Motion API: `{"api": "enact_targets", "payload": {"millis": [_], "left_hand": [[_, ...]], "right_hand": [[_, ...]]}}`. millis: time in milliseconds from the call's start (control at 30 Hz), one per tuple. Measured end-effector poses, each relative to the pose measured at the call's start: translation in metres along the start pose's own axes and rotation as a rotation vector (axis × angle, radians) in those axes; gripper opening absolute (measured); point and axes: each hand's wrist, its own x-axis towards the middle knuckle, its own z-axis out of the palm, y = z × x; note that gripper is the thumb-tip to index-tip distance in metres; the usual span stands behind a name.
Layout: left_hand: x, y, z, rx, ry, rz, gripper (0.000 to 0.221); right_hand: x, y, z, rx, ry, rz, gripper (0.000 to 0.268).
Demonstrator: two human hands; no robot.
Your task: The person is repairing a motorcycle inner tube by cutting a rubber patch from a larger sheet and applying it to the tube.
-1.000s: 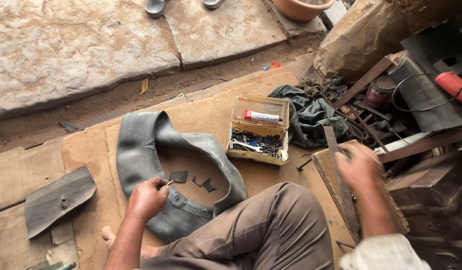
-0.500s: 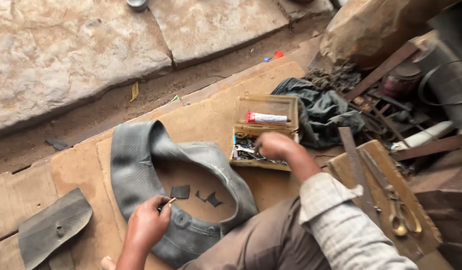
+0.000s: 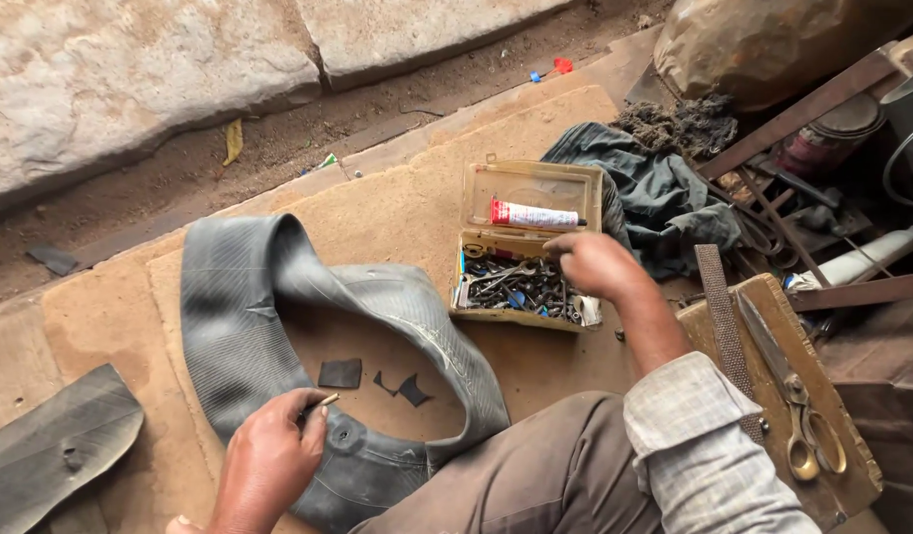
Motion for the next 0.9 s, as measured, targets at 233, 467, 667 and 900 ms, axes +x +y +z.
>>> {"api": "enact_targets", "payload": {"millis": [233, 467, 667, 900], "left_hand": [[0.002, 0.001, 0.004, 0.031, 0.018, -0.019, 0.026], [0.005, -0.004, 0.011, 0.041, 0.021, -0.030, 0.027], [-0.007, 0.013, 0.010, -0.006, 0.085, -0.014, 0.025], [-0.034, 0.116, 0.052, -0.147, 0.262, 0.785, 0.015]], "right_hand": [[-0.017, -0.026, -0.022, 0.040, 0.046, 0.207, 0.028], [-0.005, -0.006, -0.006, 0.032, -0.022, 0.199, 0.025], [0.006, -0.004, 0.009, 0.046, -0.302, 0.051, 0.028], [0.005, 0.004, 0.002, 0.030, 0.050, 0.084, 0.022]]}}
